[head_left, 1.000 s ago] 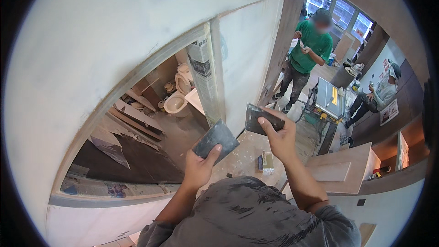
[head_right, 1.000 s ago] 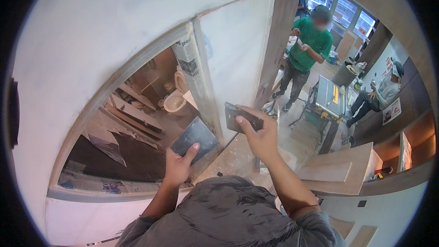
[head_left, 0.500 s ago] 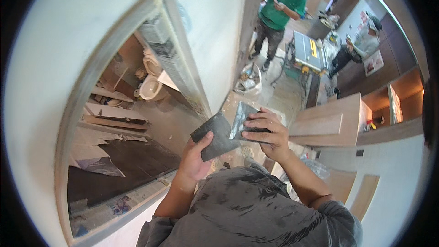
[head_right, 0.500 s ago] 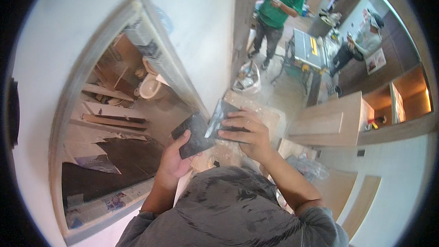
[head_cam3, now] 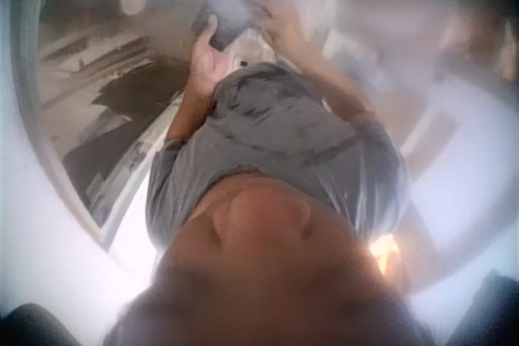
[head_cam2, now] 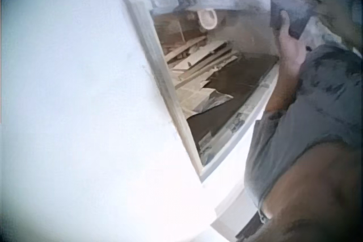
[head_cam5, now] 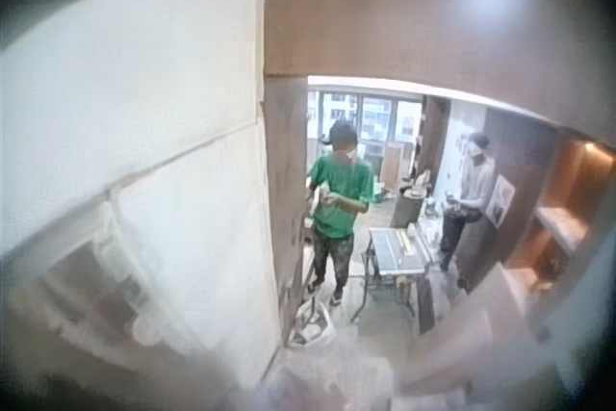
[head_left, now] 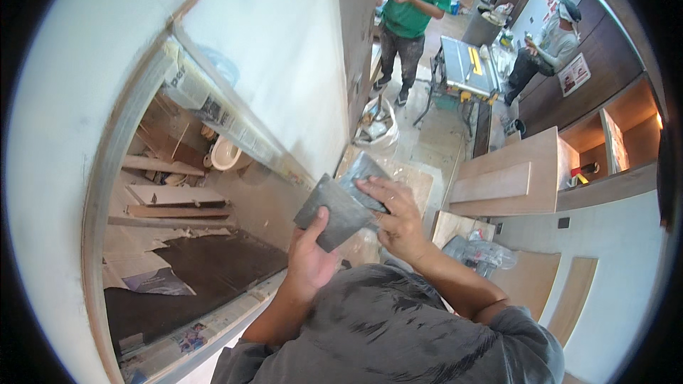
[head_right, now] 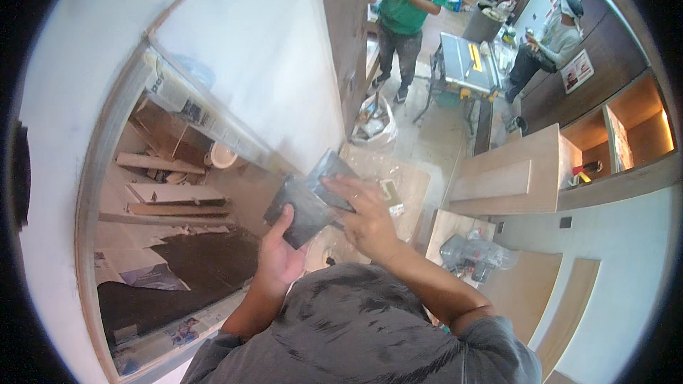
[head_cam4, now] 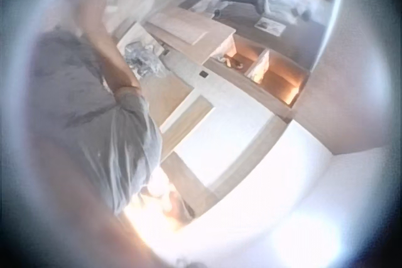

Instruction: The person mixes a white compound in a container using a brush, then uses a trowel to apply the substance to a wall surface. The person repeatedly scoops the compound and spreads it across the wall, smoothing the surface.

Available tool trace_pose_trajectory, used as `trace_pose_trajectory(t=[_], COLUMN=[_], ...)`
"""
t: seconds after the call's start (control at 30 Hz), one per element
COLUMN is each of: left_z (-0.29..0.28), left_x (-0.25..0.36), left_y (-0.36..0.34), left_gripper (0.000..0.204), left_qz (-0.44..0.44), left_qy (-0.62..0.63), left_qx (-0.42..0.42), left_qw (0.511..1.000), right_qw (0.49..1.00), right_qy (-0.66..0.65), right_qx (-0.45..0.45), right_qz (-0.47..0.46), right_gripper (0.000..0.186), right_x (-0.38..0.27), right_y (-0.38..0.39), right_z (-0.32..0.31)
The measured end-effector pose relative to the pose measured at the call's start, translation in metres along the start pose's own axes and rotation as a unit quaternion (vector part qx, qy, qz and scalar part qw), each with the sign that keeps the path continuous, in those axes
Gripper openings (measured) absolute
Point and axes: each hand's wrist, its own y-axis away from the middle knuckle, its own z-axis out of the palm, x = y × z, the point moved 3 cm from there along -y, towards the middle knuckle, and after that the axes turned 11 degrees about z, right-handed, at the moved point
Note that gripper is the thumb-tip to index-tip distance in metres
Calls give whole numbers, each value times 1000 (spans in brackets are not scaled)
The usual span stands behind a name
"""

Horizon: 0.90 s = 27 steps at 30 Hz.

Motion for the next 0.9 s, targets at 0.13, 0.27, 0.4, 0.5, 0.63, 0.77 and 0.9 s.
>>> trace_pose_trajectory(t=[0.13, 0.27, 0.4, 0.5, 0.63, 0.77, 0.9], left_z=[1, 33, 43, 54, 62, 75, 71], left_x=[6, 15, 1, 10, 10, 3, -3], left_y=[-3, 9, 7, 13, 17, 24, 30], left_gripper=[39, 28, 25, 25, 26, 29, 31], left_qz=[118, 117, 114, 248, 230, 251, 264], left_qy=[-41, -159, -214, -187, -180, -204, -185], left_qx=[76, 2, -89, 31, 25, -7, -9], left_qw=[989, 980, 966, 950, 956, 946, 947], right_qw=[992, 821, 745, 805, 876, 868, 818], right_qy=[-101, -432, -471, -425, -369, -400, -466], right_qx=[36, -159, -298, -214, -115, -90, -65], right_qz=[67, 337, 367, 353, 290, 280, 331], right_gripper=[54, 64, 56, 46, 39, 40, 41], right_x=[26, 53, 33, 26, 10, -17, -25], right_y=[-3, -16, -19, -20, -29, -28, -16], right_z=[-37, -51, -44, -55, -64, -56, -39])
